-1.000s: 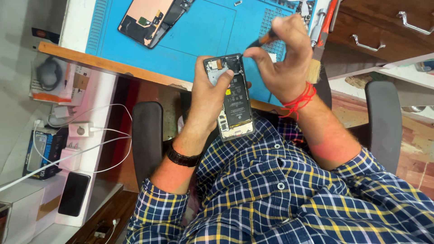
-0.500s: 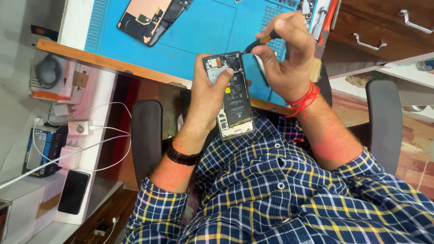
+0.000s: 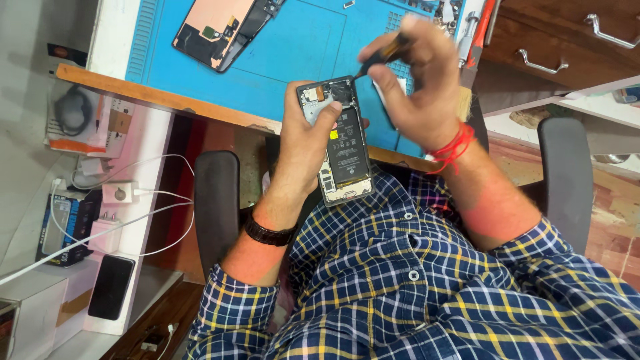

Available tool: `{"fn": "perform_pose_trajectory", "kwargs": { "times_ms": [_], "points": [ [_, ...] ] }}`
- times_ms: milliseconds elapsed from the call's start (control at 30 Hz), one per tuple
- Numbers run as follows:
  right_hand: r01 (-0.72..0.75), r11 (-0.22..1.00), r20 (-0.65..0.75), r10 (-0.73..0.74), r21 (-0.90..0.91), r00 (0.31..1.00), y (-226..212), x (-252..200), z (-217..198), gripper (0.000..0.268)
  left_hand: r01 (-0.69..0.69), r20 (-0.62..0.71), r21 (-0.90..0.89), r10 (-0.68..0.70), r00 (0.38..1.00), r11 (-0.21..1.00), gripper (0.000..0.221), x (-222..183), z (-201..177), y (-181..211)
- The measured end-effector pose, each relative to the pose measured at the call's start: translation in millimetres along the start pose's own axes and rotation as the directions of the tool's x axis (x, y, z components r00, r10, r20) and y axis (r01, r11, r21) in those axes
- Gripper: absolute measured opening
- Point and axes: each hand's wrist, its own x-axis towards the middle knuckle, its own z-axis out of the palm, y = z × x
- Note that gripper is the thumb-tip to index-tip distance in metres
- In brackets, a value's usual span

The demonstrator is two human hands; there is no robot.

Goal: The person uses a screwdriver to remove screws from the internal frame of a disassembled smartphone. They carefully unscrew components near the battery and motherboard, placing the removed screws on a blue anti-static mat. The person holds the phone with their left hand while manipulating the tool with their right hand.

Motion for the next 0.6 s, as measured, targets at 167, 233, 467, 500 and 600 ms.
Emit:
{"fn": "perform_pose_trajectory", "kwargs": {
  "times_ms": [167,233,467,500,600],
  "points": [
    [-0.244,0.783,0.082,0.351,-0.572,0.933,18.4,32.1,-35.1,0.04,0.037,0.0,-0.066,-0.037,0.999,0.997,0.032,-0.4,0.0,4.5],
    [-0.302,0.589,0.179,0.62,-0.75,0.764,30.8,44.2,-40.0,0.056,0.05,0.022,-0.134,-0.047,0.999,0.99,0.031,0.3,0.4,4.9],
    [-0.038,0.613,0.14,0.239,-0.789,0.961,94.6,60.7,-44.6,0.034,0.094,0.079,-0.311,-0.073,0.994,0.946,0.028,2.8,-6.8,7.3],
    [-0.009,0.627,0.141,0.189,-0.779,0.972,113.9,72.4,-41.8,0.026,0.103,0.089,-0.324,-0.079,0.993,0.94,0.029,3.0,-8.0,8.8],
    [0.055,0.611,0.162,0.121,-0.79,0.979,164.1,98.7,-31.3,0.013,0.145,0.13,-0.37,-0.103,0.986,0.918,0.032,2.6,-11.4,9.0]
  ]
}}
